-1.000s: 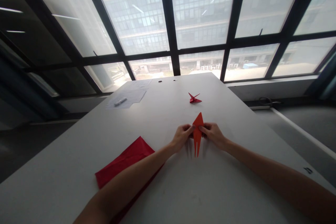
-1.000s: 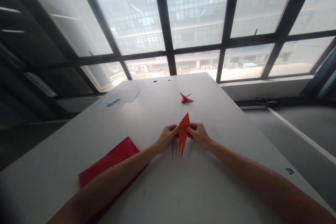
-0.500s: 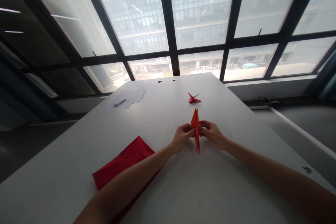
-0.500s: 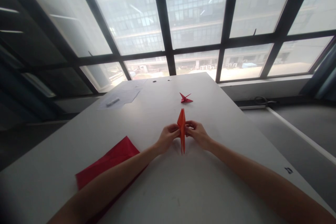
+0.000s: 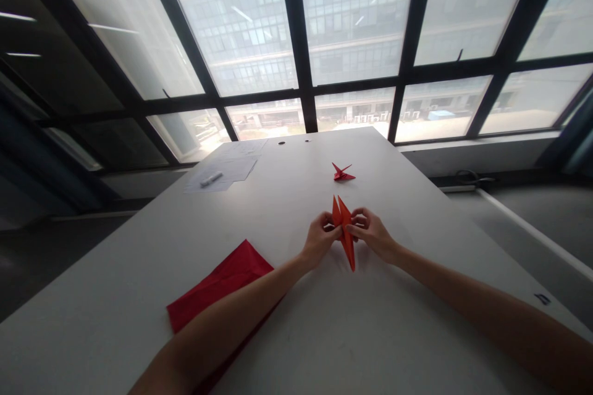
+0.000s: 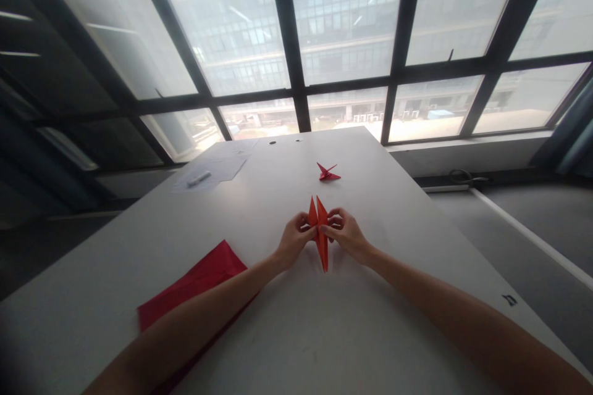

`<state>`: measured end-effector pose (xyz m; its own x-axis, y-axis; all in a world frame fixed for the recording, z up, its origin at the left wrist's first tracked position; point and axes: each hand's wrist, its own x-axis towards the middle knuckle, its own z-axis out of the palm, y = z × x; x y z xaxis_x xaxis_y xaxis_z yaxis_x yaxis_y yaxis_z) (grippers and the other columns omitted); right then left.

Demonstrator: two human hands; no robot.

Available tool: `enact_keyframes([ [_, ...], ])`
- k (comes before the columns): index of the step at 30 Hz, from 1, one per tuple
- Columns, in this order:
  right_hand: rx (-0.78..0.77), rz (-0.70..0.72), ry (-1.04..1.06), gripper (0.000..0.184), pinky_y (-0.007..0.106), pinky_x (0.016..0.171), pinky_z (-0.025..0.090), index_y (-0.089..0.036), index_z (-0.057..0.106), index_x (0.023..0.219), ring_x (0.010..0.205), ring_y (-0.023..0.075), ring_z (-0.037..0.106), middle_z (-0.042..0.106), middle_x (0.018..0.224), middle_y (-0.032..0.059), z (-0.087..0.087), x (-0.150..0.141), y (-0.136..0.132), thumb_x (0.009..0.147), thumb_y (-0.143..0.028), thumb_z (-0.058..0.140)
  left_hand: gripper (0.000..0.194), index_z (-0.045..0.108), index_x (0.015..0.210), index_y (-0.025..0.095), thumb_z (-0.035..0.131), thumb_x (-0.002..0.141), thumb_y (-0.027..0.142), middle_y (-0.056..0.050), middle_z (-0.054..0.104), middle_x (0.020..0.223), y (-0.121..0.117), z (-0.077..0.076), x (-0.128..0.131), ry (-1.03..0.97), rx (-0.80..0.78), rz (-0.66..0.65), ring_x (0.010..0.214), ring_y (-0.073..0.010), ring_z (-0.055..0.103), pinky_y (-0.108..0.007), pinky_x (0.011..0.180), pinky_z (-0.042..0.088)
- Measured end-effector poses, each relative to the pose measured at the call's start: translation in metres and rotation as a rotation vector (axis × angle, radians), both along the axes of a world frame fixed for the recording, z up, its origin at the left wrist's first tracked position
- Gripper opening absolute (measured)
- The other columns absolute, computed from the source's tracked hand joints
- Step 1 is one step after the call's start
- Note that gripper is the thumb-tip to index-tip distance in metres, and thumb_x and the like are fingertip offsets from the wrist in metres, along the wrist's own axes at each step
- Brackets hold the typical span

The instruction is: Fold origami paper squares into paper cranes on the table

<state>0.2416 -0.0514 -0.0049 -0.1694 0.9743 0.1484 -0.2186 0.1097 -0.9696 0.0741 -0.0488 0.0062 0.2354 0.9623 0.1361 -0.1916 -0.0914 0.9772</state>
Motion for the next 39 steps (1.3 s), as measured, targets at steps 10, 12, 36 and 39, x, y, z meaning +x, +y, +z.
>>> enact_keyframes([
  [10,-0.073,0.075,-0.016,0.041,0.030,0.064,0.049,-0.016,0.066,0.104,0.075,0.0191,0.065,0.071,0.092,0.0073,-0.003,0.002,0.002,0.072,-0.038,0.078,0.039,0.053,0.096,0.017,0.078,0.074,0.036,-0.002,0.067,0.076,0.003,-0.007,-0.001,-0.012,0.047,0.036,0.069,-0.0162,0.067,-0.029,0.064,0.057],
  [12,-0.061,0.055,-0.012,0.034,0.030,0.066,0.049,-0.014,0.070,0.096,0.074,0.0186,0.064,0.072,0.088,0.0073,-0.007,0.004,0.005,0.072,-0.037,0.078,0.034,0.056,0.092,0.015,0.075,0.076,0.038,-0.004,0.068,0.081,0.003,-0.009,0.000,0.022,0.063,0.014,0.073,-0.0169,0.068,-0.029,0.066,0.057],
  [36,0.002,-0.250,-0.040,0.031,0.031,0.059,0.046,-0.015,0.071,0.077,0.063,0.0166,0.058,0.069,0.072,0.0039,-0.002,0.002,0.007,0.061,-0.039,0.083,0.012,0.066,0.082,0.015,0.070,0.074,0.023,-0.006,0.064,0.089,0.000,-0.013,0.003,0.437,0.265,0.022,0.069,-0.0115,0.061,-0.021,0.058,0.050],
  [39,-0.010,-0.237,-0.020,0.033,0.031,0.059,0.046,-0.015,0.070,0.078,0.063,0.0165,0.057,0.069,0.072,0.0041,-0.005,0.004,0.009,0.061,-0.041,0.083,0.005,0.063,0.073,0.014,0.066,0.073,0.018,-0.005,0.058,0.091,-0.001,-0.014,0.003,0.482,0.311,0.039,0.069,-0.0093,0.058,-0.019,0.058,0.048],
])
